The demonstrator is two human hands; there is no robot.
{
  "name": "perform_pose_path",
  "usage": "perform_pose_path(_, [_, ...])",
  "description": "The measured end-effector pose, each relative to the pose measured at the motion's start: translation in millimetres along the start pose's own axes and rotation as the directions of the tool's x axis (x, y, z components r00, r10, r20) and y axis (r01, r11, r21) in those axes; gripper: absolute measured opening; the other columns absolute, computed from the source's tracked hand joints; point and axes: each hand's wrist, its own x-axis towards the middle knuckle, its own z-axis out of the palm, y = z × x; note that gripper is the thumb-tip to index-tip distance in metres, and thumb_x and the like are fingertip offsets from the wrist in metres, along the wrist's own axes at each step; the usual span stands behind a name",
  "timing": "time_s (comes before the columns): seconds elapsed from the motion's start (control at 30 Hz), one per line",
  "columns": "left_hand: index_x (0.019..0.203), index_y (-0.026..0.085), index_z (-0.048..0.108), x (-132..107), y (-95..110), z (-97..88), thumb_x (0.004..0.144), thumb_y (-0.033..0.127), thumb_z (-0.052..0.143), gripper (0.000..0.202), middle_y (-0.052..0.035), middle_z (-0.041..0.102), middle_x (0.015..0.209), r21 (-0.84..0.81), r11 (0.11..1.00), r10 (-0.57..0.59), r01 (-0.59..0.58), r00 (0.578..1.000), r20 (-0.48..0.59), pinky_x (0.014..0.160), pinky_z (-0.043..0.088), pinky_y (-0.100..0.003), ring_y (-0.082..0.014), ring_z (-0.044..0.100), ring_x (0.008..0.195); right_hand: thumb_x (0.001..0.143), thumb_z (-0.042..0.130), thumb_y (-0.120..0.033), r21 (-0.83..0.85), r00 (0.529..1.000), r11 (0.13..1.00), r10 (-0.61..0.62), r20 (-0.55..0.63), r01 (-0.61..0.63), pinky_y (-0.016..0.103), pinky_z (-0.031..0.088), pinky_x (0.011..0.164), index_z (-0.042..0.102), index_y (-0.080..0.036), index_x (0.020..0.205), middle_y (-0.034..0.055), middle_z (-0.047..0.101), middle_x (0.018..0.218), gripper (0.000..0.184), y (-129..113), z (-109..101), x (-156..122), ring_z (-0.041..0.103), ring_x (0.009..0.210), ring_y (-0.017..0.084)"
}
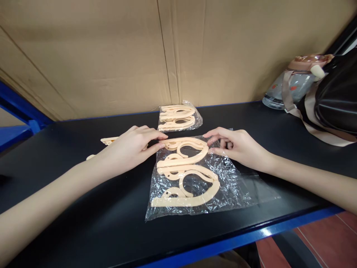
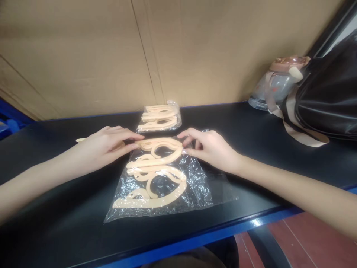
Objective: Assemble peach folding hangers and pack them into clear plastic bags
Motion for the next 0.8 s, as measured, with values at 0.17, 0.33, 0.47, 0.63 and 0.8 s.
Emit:
perform_pose_path(0.17, [0.123,0.020,0.063,-4,8,-13.8,0.088,0.069,0.040,0.065,-0.0098,0.069,0.109,-0.028,0.995,-0.099,0.101,0.994,0.042,0.089,0.044,-0.044,-0.0299,0.059,0.098,0.086,0.067,-0.032,-0.014,1.000,1.000,-0.013,0.004,0.013,0.026,0.044,0.057,0.062,-0.024,0.118,-0.0010,0.074,0.097,0.034,0,-1,-1,0.054,0.054,0.007])
perform_pose_path(0.33, [0.141,0.019,0.049,-6,12,-12.2,0.073,0.082,0.052,0.092,-0.0124,0.062,0.128,0.008,0.995,-0.102,0.102,0.982,0.160,0.095,0.042,-0.049,-0.0363,0.052,0.115,0.085,0.067,-0.038,-0.031,1.000,0.999,-0.014,0.010,0.014,0.026,0.043,0.055,0.062,-0.024,0.118,0.0008,0.074,0.099,0.036,-2,-1,-1,0.053,0.055,0.009])
perform_pose_path(0.47, [0.142,0.022,0.047,-7,13,-7.1,0.079,0.076,0.050,0.084,-0.0105,0.059,0.133,0.022,0.995,-0.098,0.096,0.980,0.173,0.098,0.041,-0.049,-0.0341,0.051,0.117,0.086,0.066,-0.040,-0.048,1.000,0.999,-0.022,0.017,0.023,0.026,0.043,0.055,0.061,-0.024,0.119,0.0019,0.074,0.100,0.037,-2,-1,-2,0.052,0.055,0.009])
perform_pose_path(0.63, [0.141,0.023,0.048,-6,14,-6.7,0.080,0.075,0.050,0.080,-0.0095,0.060,0.133,0.007,0.995,-0.100,0.100,0.980,0.170,0.097,0.042,-0.048,-0.0341,0.051,0.118,0.085,0.066,-0.038,-0.066,1.000,0.997,-0.026,0.017,0.027,0.026,0.043,0.055,0.061,-0.023,0.119,0.0009,0.074,0.099,0.037,-1,-1,-2,0.051,0.054,0.009])
perform_pose_path(0.8, [0.143,0.021,0.048,-7,10,-12.4,0.083,0.076,0.044,0.081,-0.0111,0.062,0.129,0.007,0.996,-0.093,0.093,0.982,0.162,0.098,0.043,-0.046,-0.0347,0.052,0.119,0.086,0.065,-0.039,-0.071,0.999,0.996,-0.043,0.030,0.045,0.026,0.044,0.055,0.060,-0.024,0.121,0.0011,0.073,0.100,0.038,-3,-4,-4,0.053,0.054,0.009])
